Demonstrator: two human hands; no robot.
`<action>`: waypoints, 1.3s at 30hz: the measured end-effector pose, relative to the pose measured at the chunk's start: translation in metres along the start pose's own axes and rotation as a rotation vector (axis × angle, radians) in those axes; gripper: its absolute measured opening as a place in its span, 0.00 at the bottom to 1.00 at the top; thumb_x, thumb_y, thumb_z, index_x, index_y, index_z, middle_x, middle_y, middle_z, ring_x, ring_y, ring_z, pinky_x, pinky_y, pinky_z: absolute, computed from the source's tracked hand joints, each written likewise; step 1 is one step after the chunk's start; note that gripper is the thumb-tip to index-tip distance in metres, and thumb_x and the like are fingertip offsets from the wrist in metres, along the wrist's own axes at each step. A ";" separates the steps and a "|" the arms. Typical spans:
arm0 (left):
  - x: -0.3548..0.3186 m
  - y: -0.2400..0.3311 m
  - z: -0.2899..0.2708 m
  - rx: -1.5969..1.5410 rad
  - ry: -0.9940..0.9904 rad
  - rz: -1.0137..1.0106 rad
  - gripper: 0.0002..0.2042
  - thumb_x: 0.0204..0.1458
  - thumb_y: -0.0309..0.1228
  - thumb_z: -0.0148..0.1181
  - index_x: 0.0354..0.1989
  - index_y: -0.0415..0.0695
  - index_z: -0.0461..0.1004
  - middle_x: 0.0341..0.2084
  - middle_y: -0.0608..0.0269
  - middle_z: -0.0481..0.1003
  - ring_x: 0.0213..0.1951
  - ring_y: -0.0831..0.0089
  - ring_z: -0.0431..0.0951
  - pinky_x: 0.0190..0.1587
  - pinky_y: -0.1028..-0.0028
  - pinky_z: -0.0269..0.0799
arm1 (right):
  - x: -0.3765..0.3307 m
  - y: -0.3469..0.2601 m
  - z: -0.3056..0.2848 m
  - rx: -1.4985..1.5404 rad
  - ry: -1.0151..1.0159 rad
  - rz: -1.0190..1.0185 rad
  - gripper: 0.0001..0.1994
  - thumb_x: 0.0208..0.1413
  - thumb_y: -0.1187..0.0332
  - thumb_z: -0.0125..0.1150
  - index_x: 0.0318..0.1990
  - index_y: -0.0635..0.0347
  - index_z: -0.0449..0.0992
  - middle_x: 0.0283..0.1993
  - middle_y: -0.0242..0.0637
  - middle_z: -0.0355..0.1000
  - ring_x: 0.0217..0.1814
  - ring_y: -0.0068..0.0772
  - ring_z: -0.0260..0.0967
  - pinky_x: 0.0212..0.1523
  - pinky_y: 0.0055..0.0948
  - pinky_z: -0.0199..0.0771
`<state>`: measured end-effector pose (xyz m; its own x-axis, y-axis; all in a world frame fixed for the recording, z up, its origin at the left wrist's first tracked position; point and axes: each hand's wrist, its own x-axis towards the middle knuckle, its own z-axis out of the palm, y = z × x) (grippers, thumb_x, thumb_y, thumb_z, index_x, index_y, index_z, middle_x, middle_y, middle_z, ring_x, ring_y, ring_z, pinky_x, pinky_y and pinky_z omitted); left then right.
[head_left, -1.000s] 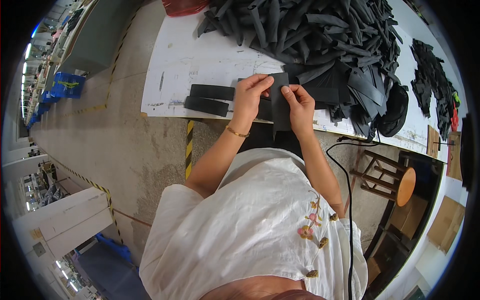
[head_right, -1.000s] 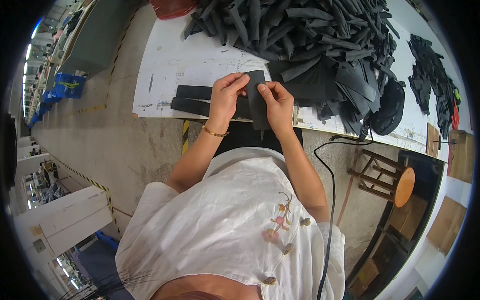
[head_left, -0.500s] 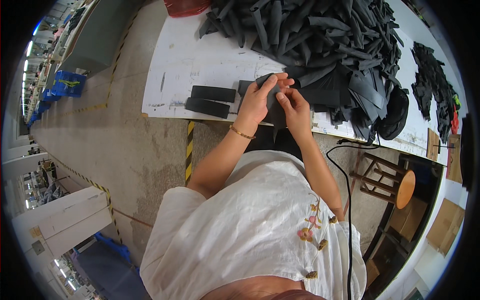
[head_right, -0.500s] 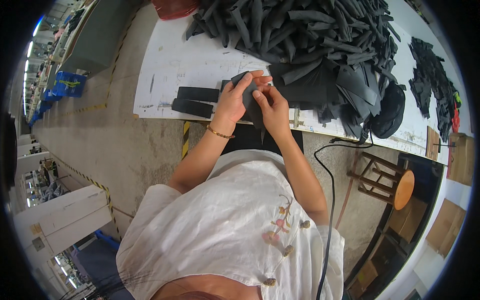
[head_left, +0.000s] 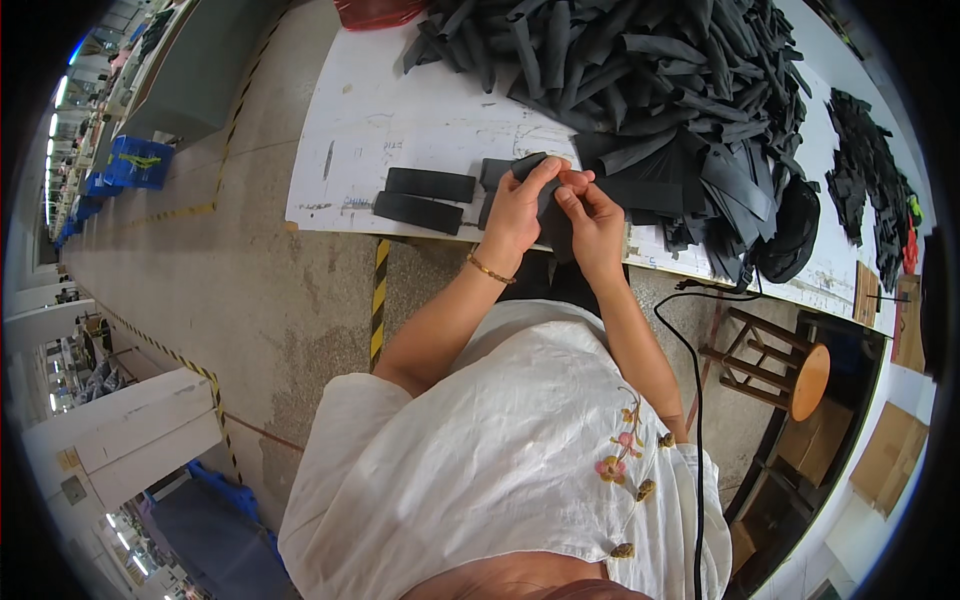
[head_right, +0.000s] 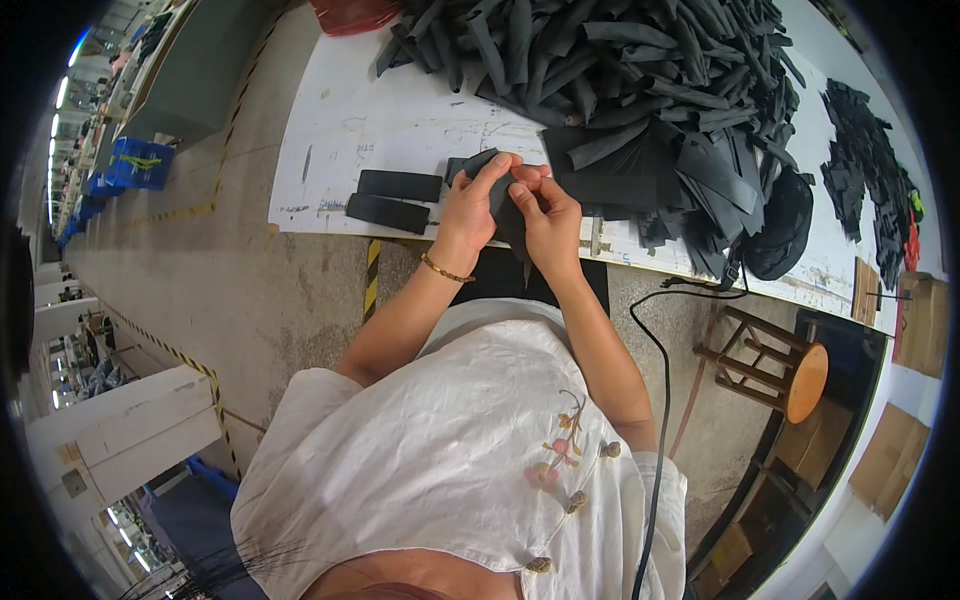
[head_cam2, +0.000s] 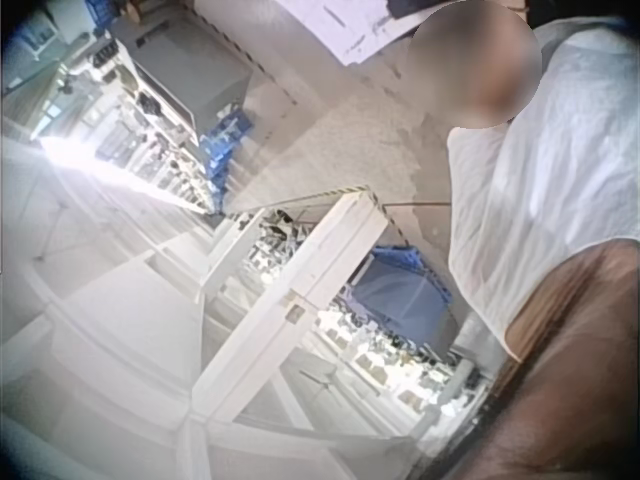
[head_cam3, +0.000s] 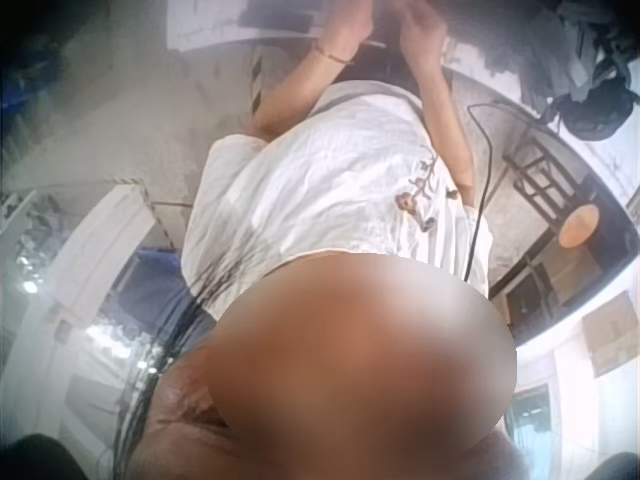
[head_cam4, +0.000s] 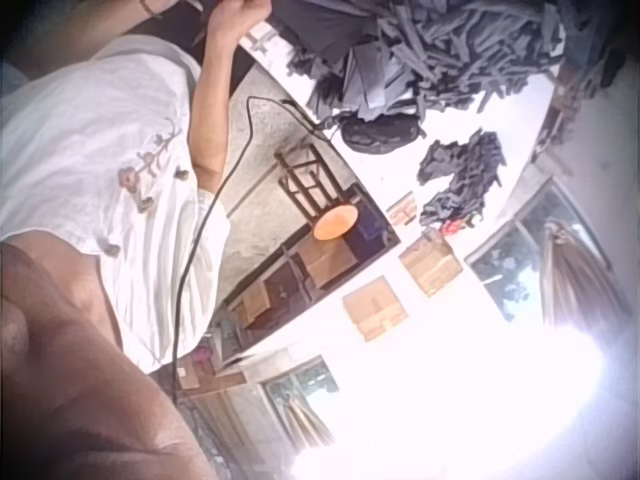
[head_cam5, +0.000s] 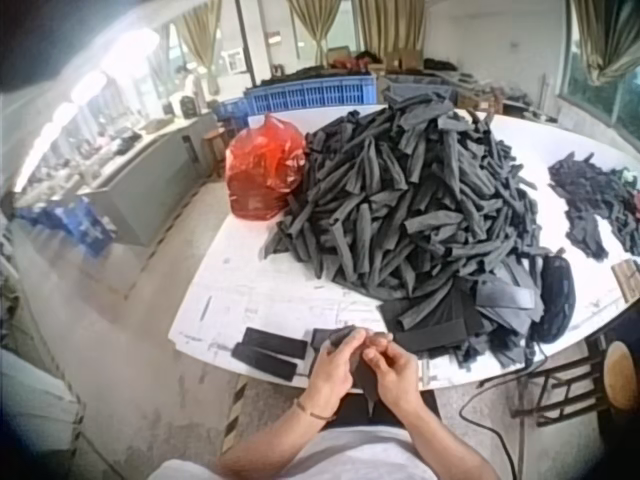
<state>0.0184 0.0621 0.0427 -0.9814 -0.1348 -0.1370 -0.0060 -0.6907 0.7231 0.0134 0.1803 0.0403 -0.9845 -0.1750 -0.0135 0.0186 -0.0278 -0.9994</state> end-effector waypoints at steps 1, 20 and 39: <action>0.000 0.000 -0.001 -0.004 0.019 -0.010 0.10 0.57 0.33 0.60 0.34 0.38 0.77 0.29 0.53 0.81 0.39 0.59 0.82 0.51 0.66 0.73 | 0.000 0.002 0.000 0.008 -0.012 0.000 0.11 0.59 0.74 0.61 0.48 0.68 0.78 0.40 0.31 0.77 0.42 0.17 0.68 0.48 0.20 0.67; 0.032 0.010 -0.036 -0.410 0.300 0.164 0.11 0.61 0.30 0.54 0.41 0.31 0.71 0.40 0.47 0.76 0.46 0.55 0.77 0.57 0.59 0.70 | -0.012 0.014 -0.015 -0.113 -0.114 0.167 0.10 0.62 0.69 0.59 0.39 0.70 0.75 0.29 0.37 0.76 0.30 0.25 0.77 0.32 0.22 0.76; 0.034 0.028 -0.089 1.690 -0.310 0.299 0.28 0.38 0.38 0.72 0.53 0.52 0.74 0.47 0.64 0.73 0.55 0.59 0.68 0.60 0.57 0.58 | 0.040 0.048 -0.031 -0.719 0.036 -0.100 0.11 0.53 0.69 0.65 0.39 0.67 0.78 0.32 0.47 0.75 0.32 0.45 0.75 0.34 0.37 0.73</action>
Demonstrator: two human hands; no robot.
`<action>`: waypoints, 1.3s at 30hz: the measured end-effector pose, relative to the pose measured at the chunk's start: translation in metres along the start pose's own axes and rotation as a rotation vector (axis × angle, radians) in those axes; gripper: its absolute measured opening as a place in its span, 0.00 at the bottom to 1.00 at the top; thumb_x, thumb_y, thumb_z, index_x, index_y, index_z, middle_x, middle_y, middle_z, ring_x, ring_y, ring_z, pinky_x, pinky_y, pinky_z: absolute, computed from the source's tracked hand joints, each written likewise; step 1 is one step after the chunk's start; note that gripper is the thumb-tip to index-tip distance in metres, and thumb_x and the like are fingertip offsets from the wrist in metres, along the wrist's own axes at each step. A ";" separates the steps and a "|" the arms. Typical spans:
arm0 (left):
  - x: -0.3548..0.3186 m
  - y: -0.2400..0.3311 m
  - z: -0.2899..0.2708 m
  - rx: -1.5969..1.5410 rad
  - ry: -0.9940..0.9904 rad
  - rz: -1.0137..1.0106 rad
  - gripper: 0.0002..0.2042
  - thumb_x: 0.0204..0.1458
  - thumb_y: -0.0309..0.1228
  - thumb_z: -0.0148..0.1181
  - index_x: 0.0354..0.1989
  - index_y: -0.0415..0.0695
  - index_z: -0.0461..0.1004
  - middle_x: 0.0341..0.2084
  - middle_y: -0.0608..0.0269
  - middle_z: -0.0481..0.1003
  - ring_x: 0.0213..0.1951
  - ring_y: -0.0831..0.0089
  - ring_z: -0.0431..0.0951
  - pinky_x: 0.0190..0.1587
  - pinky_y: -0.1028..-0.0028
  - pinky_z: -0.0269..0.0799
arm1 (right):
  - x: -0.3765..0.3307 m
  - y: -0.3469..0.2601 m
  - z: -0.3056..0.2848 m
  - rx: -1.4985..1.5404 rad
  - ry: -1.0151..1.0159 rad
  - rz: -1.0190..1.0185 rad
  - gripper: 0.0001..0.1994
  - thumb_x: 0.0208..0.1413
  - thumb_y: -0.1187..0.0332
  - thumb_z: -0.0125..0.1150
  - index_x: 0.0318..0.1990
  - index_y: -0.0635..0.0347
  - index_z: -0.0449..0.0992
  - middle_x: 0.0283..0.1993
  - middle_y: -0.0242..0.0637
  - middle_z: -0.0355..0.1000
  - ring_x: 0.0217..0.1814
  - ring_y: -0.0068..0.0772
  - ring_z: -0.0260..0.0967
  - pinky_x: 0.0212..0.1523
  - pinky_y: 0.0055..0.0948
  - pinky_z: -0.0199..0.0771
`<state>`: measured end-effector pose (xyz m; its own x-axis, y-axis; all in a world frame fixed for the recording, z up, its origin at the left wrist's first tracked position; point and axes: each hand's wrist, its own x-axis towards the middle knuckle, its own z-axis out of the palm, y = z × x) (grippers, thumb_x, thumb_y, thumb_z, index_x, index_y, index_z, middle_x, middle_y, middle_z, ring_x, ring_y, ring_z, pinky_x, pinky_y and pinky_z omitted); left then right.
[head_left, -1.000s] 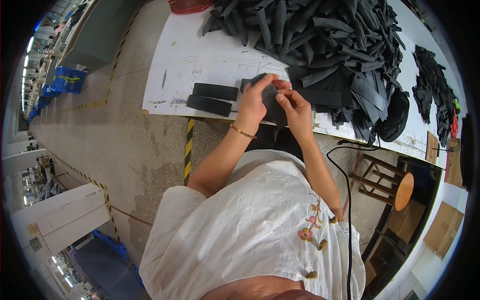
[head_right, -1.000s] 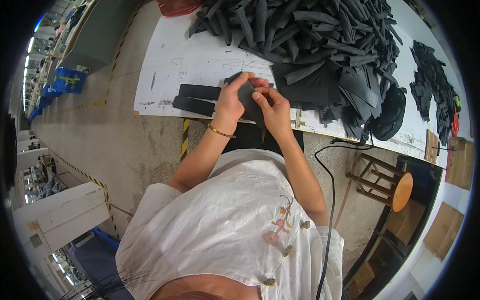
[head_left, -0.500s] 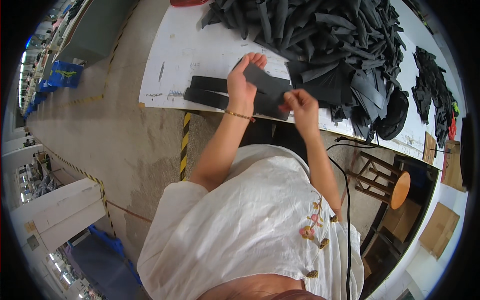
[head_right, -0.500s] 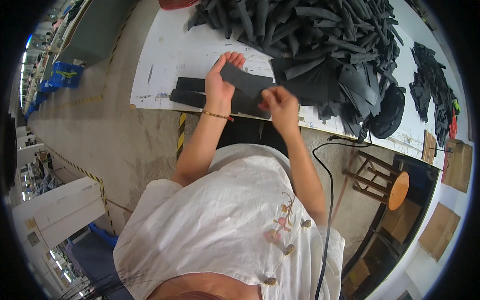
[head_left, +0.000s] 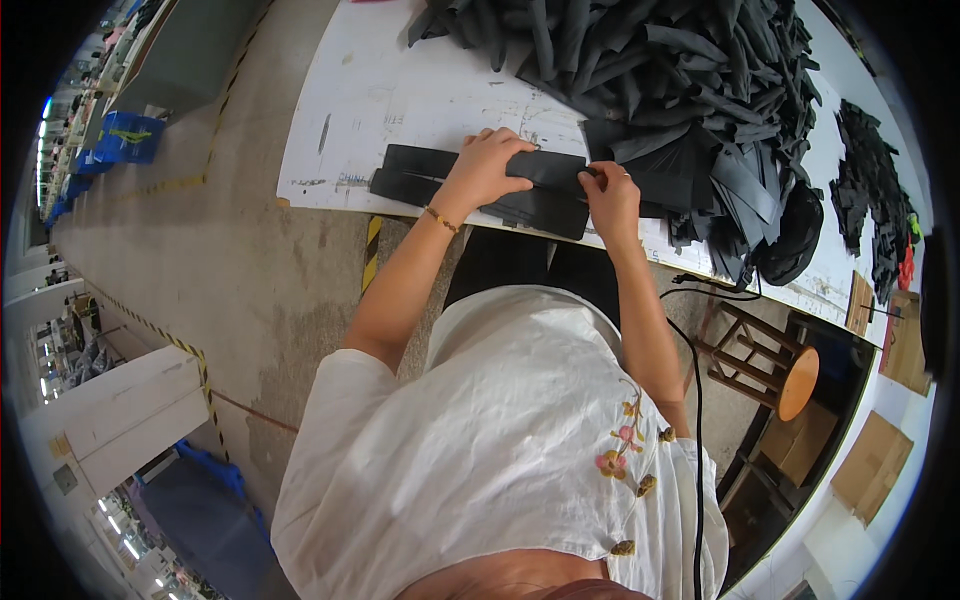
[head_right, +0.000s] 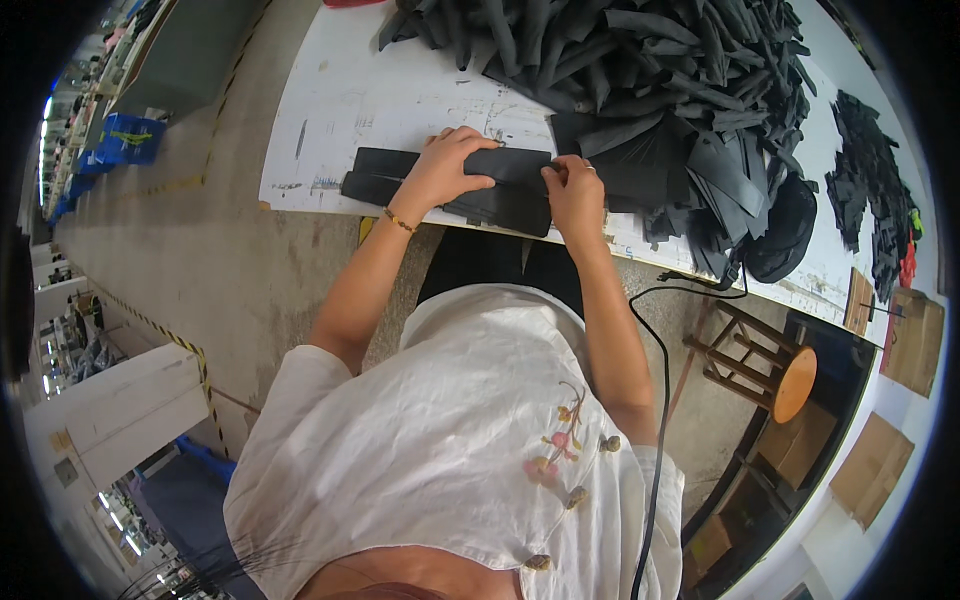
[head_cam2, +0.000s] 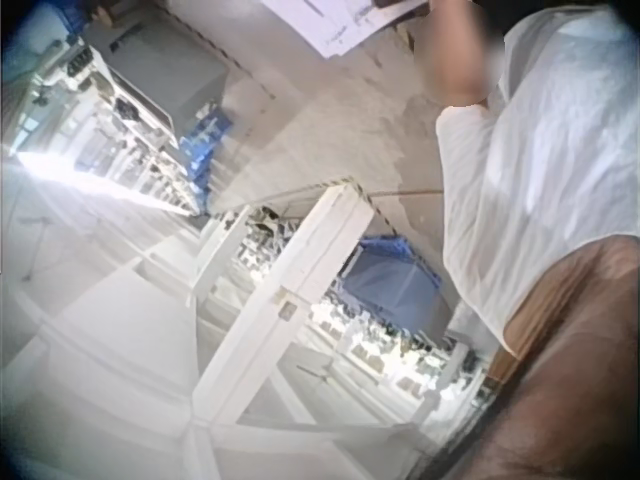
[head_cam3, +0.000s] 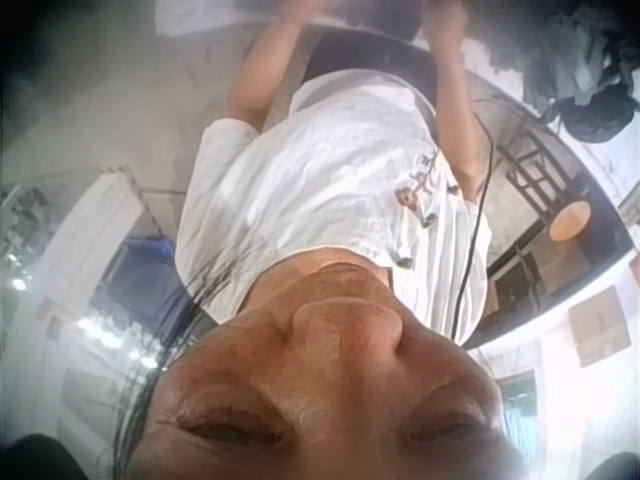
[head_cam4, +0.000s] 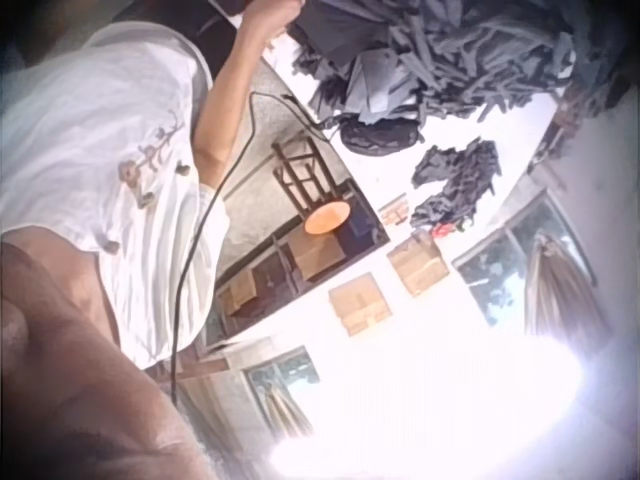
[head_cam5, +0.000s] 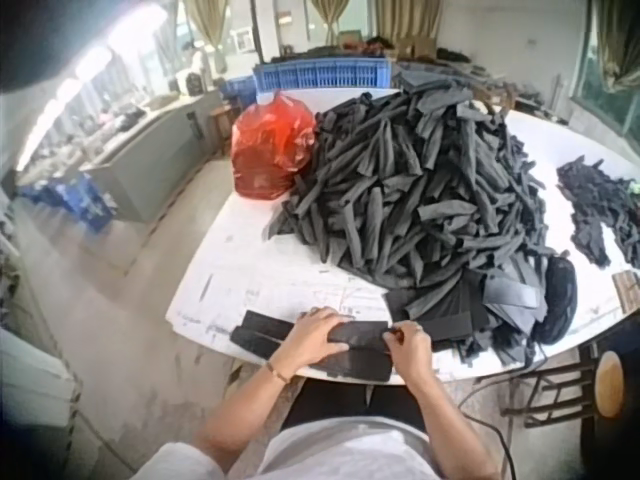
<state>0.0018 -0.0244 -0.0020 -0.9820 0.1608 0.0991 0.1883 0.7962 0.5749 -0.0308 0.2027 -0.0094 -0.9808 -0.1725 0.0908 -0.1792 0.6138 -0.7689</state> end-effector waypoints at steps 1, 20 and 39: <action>0.001 0.002 -0.001 0.027 -0.066 -0.057 0.29 0.38 0.39 0.72 0.53 0.53 0.73 0.48 0.64 0.72 0.56 0.59 0.68 0.61 0.58 0.57 | 0.001 -0.004 -0.001 -0.035 0.029 -0.094 0.11 0.52 0.69 0.65 0.39 0.66 0.78 0.33 0.48 0.74 0.35 0.50 0.74 0.37 0.39 0.73; 0.142 -0.002 0.024 -0.936 0.830 -0.333 0.07 0.54 0.25 0.60 0.37 0.35 0.73 0.31 0.60 0.76 0.33 0.75 0.74 0.38 0.74 0.71 | -0.026 0.043 -0.065 -0.575 0.056 -0.443 0.11 0.46 0.76 0.61 0.39 0.63 0.80 0.42 0.34 0.73 0.46 0.37 0.68 0.47 0.38 0.66; 0.055 0.028 -0.007 -1.832 0.403 -0.557 0.11 0.61 0.33 0.57 0.47 0.40 0.72 0.49 0.55 0.75 0.48 0.61 0.77 0.46 0.67 0.75 | -0.005 -0.035 -0.042 -0.008 0.023 -0.292 0.15 0.49 0.72 0.70 0.37 0.63 0.67 0.40 0.44 0.67 0.41 0.51 0.68 0.40 0.38 0.70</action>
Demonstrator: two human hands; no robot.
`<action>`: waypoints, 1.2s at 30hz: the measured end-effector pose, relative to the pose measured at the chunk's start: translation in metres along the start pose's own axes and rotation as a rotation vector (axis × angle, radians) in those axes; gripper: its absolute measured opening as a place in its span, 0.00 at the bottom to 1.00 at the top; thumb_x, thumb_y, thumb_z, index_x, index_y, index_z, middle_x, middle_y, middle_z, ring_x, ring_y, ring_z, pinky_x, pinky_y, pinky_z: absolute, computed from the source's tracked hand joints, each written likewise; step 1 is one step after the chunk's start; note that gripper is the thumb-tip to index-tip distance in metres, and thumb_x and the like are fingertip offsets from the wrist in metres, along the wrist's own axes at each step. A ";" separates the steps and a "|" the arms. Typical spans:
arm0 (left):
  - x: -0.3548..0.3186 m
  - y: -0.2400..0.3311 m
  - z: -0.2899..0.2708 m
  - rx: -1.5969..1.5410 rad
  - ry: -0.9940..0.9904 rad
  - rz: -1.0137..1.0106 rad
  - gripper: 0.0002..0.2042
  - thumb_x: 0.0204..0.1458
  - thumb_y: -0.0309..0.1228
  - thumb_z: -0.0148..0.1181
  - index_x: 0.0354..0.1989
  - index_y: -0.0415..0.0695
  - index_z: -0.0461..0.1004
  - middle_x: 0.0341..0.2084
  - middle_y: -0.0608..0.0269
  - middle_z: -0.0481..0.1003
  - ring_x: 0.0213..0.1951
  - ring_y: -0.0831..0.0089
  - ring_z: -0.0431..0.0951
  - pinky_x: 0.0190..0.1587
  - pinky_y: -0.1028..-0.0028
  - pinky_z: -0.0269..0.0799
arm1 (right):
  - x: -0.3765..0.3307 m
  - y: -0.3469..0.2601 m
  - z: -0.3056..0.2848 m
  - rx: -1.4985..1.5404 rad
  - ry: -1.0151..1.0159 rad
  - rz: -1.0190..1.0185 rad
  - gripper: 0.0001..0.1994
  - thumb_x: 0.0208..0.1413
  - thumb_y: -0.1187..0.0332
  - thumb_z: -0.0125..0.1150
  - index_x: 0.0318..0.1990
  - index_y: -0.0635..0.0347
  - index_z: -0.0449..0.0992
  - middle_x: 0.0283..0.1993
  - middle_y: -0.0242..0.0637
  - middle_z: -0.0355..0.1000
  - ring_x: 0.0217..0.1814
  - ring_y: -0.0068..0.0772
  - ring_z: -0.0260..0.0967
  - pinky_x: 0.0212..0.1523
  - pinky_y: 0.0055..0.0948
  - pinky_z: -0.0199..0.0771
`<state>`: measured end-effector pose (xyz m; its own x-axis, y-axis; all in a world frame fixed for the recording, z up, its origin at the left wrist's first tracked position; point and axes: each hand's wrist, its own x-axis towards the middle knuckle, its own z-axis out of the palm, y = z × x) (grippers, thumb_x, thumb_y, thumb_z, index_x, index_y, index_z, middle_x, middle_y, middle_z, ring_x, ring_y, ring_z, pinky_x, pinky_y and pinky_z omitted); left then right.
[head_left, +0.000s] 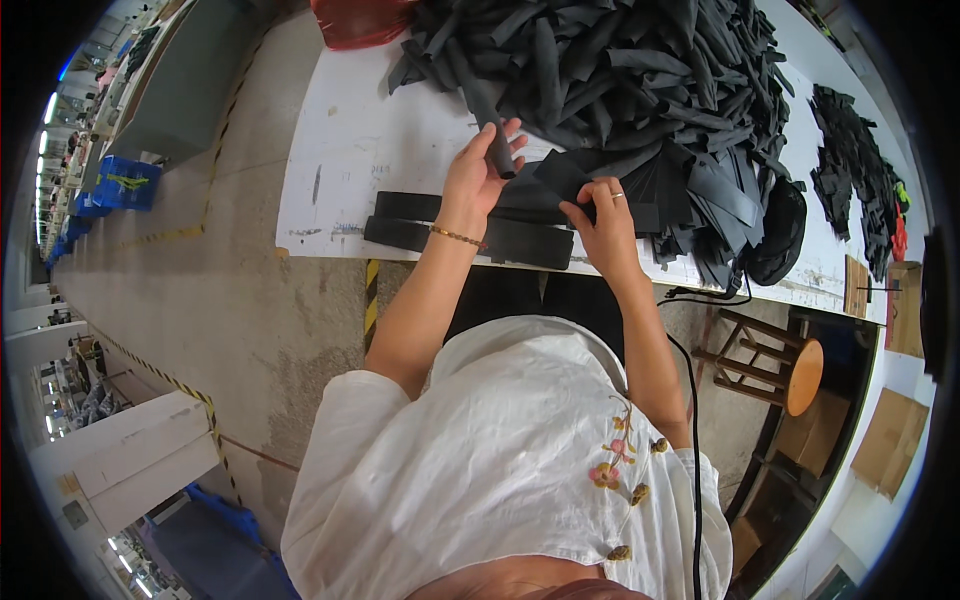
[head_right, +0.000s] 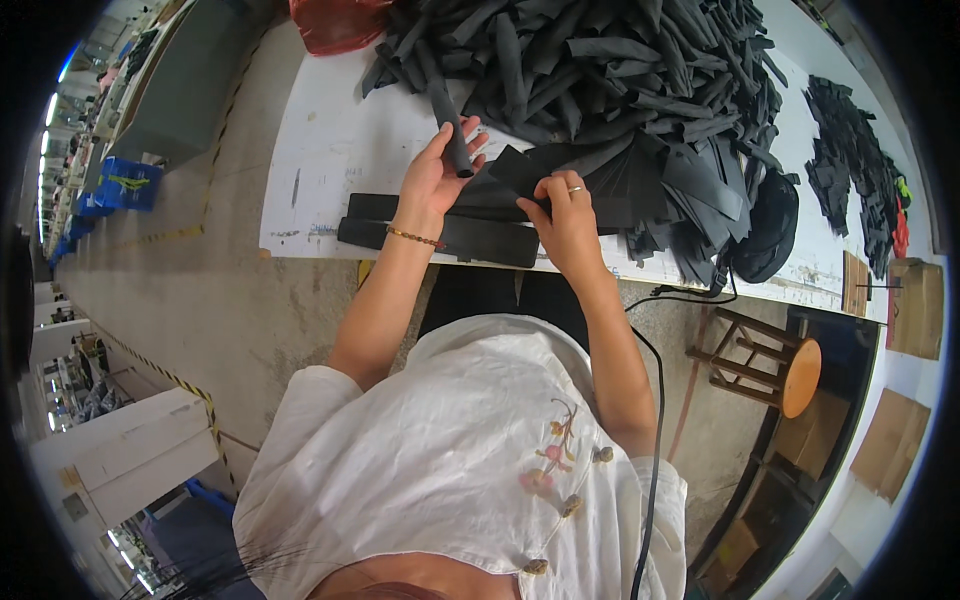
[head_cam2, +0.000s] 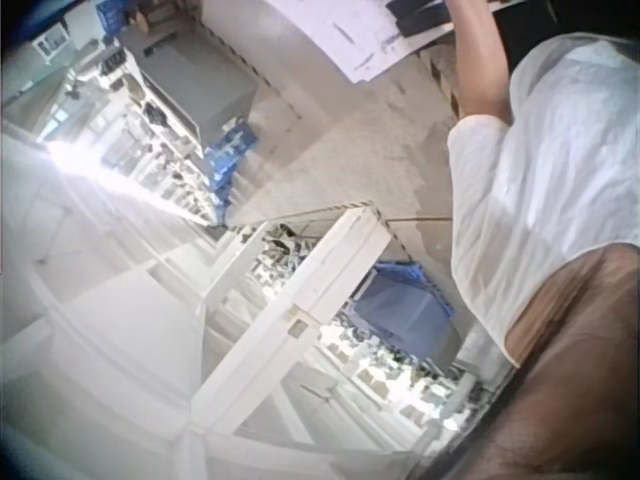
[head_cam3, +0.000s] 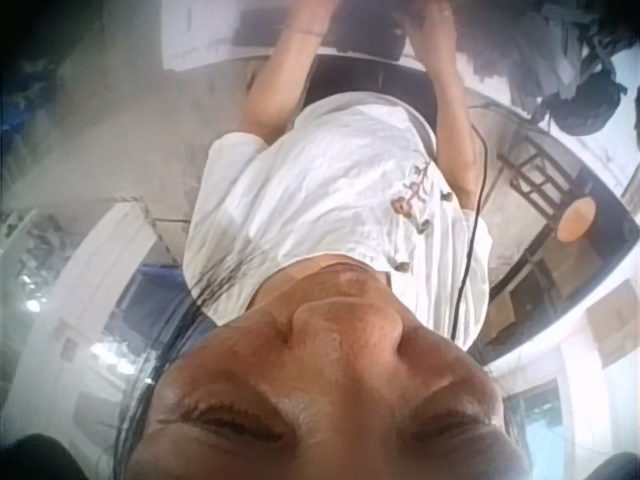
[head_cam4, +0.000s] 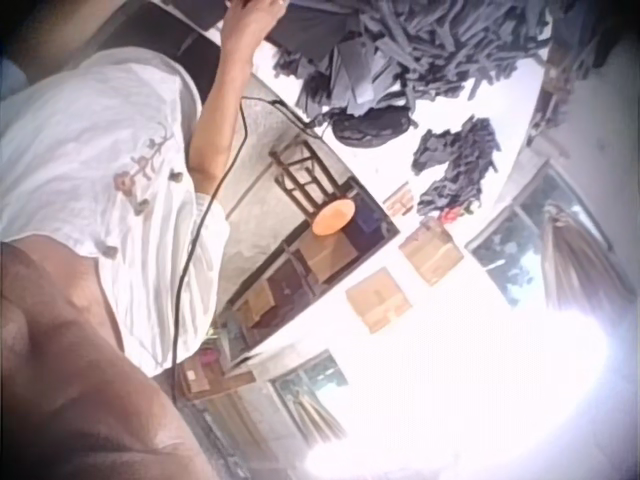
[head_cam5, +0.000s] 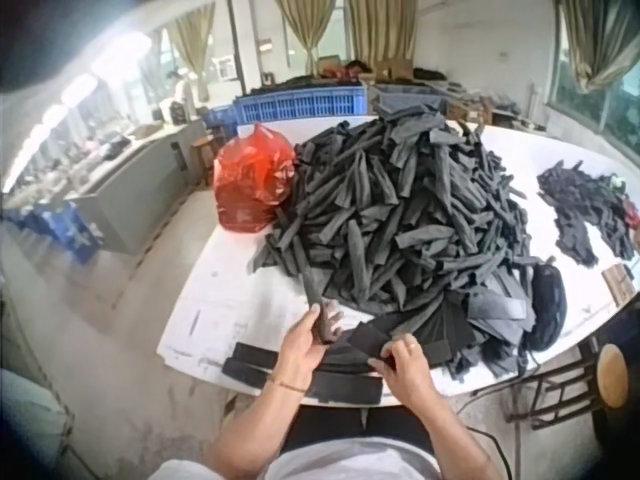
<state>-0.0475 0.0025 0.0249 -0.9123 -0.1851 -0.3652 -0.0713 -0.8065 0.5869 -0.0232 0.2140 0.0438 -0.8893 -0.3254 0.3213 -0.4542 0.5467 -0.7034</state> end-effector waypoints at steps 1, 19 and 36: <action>-0.001 0.000 -0.001 -0.004 -0.008 -0.051 0.12 0.60 0.34 0.57 0.47 0.41 0.72 0.47 0.55 0.76 0.48 0.61 0.77 0.46 0.66 0.75 | -0.001 -0.001 -0.001 -0.059 0.020 -0.114 0.15 0.49 0.71 0.69 0.37 0.63 0.67 0.42 0.45 0.68 0.42 0.51 0.68 0.41 0.39 0.70; -0.012 -0.012 0.003 0.114 0.056 -0.029 0.09 0.53 0.26 0.65 0.40 0.40 0.73 0.35 0.59 0.78 0.35 0.65 0.81 0.37 0.67 0.82 | -0.007 -0.011 -0.011 -0.133 0.164 -0.171 0.12 0.48 0.71 0.68 0.42 0.56 0.81 0.41 0.32 0.73 0.43 0.36 0.68 0.47 0.34 0.62; -0.056 -0.022 0.042 0.276 -0.035 0.246 0.13 0.52 0.22 0.62 0.43 0.34 0.68 0.33 0.52 0.77 0.31 0.66 0.81 0.35 0.69 0.83 | 0.011 -0.017 -0.002 -0.412 0.445 -0.332 0.10 0.46 0.75 0.68 0.38 0.52 0.80 0.38 0.25 0.73 0.39 0.33 0.69 0.43 0.33 0.62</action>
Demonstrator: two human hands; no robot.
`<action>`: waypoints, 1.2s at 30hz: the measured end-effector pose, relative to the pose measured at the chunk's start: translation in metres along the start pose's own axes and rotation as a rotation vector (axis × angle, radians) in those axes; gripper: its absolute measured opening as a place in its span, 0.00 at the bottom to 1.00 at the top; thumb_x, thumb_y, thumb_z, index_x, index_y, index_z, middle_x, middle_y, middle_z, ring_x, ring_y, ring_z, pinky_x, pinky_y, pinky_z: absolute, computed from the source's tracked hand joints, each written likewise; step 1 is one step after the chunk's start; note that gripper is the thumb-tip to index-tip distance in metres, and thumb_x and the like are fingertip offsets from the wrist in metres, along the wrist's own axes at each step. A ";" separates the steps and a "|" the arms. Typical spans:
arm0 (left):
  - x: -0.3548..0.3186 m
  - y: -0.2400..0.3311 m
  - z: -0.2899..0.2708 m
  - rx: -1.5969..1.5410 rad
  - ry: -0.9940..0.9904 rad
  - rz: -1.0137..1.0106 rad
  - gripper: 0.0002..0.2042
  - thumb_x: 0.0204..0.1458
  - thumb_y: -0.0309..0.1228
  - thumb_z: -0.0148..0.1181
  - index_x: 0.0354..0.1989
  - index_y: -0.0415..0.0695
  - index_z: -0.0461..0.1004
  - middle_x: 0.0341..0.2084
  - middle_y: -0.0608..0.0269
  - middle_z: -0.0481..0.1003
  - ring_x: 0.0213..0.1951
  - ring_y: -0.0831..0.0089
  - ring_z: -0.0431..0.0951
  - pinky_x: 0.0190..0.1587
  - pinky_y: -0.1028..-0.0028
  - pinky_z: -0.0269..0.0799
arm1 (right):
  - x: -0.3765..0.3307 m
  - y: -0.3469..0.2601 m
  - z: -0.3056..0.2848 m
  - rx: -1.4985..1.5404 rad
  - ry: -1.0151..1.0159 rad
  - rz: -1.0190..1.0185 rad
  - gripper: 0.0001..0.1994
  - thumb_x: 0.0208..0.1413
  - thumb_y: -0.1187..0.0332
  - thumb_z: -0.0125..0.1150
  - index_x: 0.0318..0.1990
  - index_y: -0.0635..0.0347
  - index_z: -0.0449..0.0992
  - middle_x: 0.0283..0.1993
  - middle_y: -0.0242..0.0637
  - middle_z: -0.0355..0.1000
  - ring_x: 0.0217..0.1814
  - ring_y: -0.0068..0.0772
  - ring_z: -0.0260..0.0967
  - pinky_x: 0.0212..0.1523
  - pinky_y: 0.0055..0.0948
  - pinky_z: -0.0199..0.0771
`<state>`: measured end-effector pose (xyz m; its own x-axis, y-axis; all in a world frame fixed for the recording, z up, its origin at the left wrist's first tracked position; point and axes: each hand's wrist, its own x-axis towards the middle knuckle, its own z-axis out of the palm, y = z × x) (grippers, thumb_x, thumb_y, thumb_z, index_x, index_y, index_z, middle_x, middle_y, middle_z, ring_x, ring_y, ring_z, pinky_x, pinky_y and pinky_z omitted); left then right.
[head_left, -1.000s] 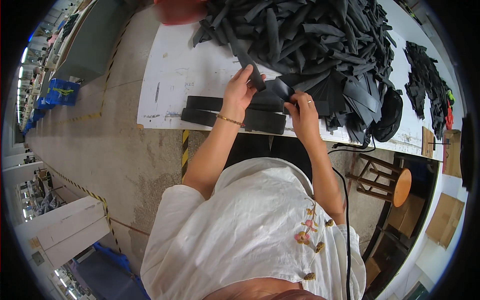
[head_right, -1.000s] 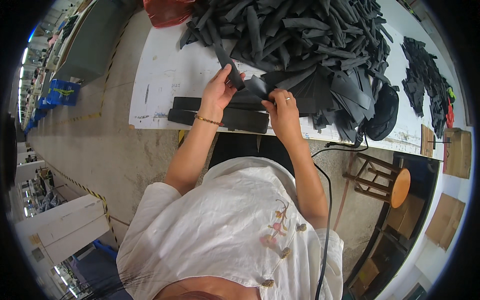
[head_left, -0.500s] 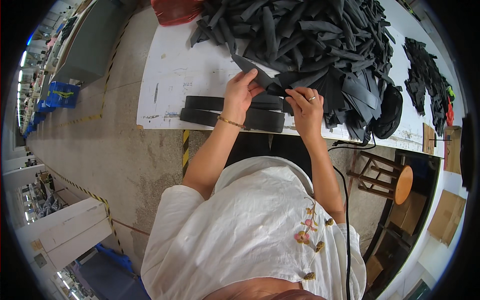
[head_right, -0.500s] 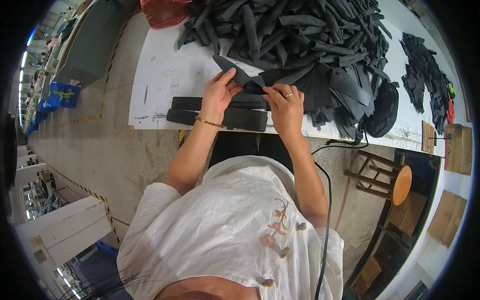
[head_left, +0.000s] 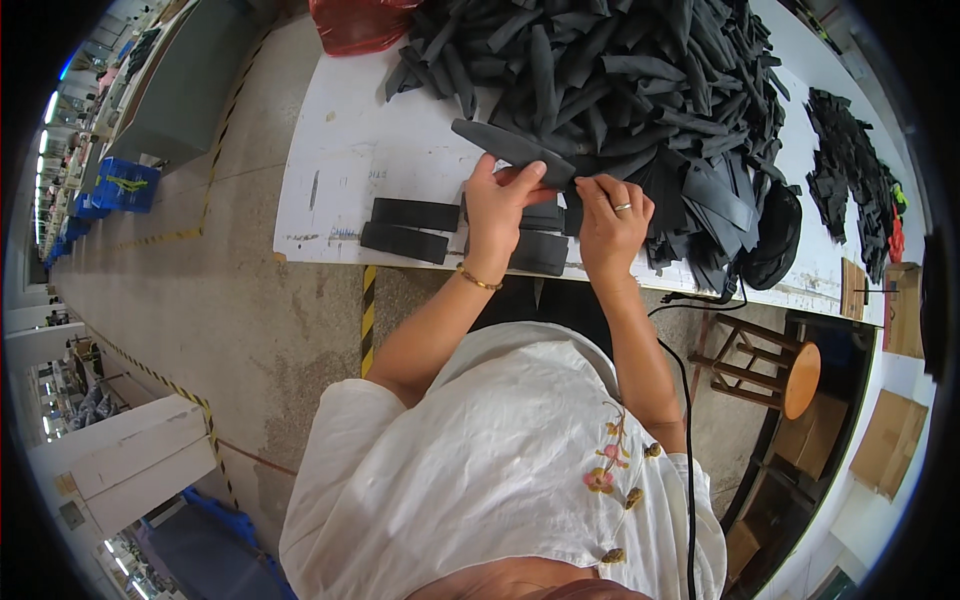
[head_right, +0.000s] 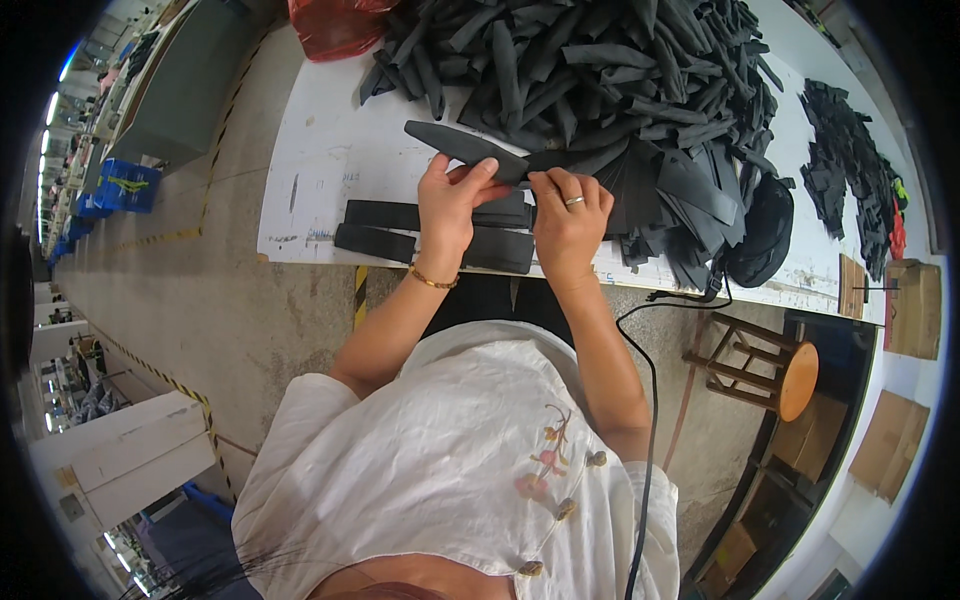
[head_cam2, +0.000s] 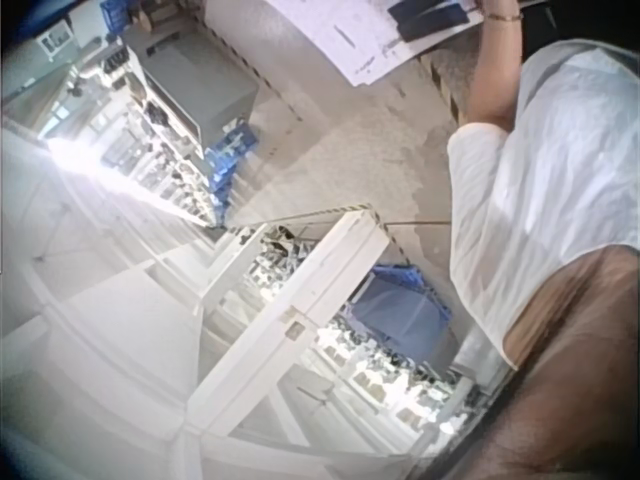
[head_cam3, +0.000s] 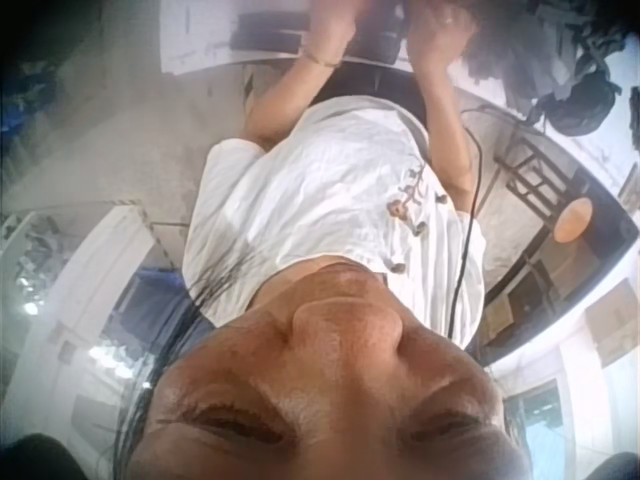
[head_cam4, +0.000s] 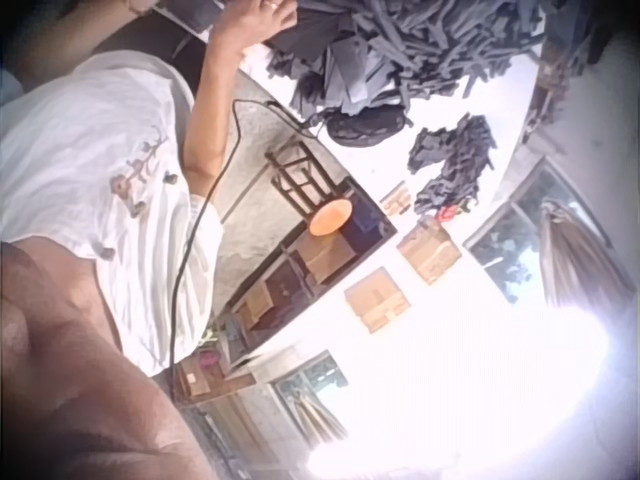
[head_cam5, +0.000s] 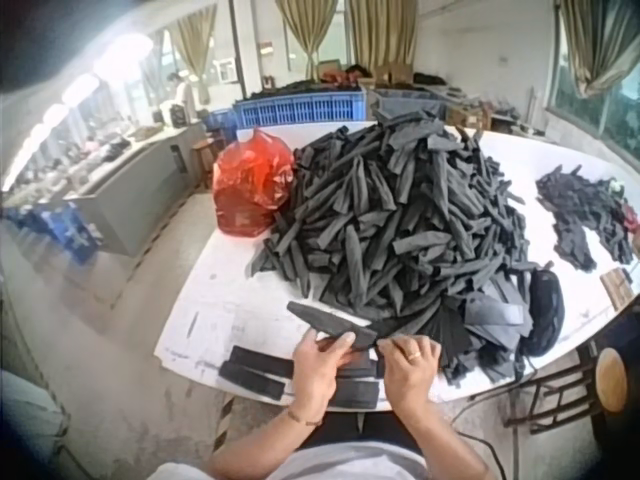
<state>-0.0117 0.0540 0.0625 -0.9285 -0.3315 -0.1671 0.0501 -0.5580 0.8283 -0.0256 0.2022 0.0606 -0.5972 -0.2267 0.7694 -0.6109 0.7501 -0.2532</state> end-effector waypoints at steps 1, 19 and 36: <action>-0.004 -0.002 0.003 0.054 -0.012 0.062 0.13 0.52 0.21 0.62 0.45 0.34 0.67 0.34 0.52 0.77 0.31 0.67 0.81 0.34 0.70 0.83 | 0.002 -0.005 0.001 0.015 0.000 0.006 0.11 0.45 0.74 0.67 0.39 0.52 0.80 0.39 0.26 0.73 0.40 0.33 0.69 0.44 0.34 0.63; -0.005 -0.006 -0.001 -0.225 -0.286 0.055 0.15 0.64 0.39 0.50 0.43 0.38 0.74 0.43 0.51 0.78 0.43 0.68 0.75 0.50 0.69 0.69 | -0.016 -0.023 0.008 0.489 -0.318 0.149 0.17 0.37 0.84 0.65 0.38 0.61 0.72 0.46 0.45 0.69 0.47 0.50 0.70 0.42 0.40 0.74; 0.001 0.011 -0.015 -0.325 -0.071 -0.123 0.12 0.64 0.35 0.51 0.45 0.39 0.71 0.36 0.51 0.80 0.54 0.57 0.75 0.55 0.61 0.70 | 0.000 -0.039 -0.010 0.427 -0.404 0.190 0.09 0.45 0.79 0.68 0.33 0.64 0.72 0.43 0.47 0.71 0.41 0.50 0.72 0.37 0.38 0.74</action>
<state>-0.0066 0.0360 0.0629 -0.9576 -0.1991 -0.2081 0.0398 -0.8071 0.5891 0.0032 0.1791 0.0761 -0.8147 -0.3935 0.4259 -0.5787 0.5044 -0.6409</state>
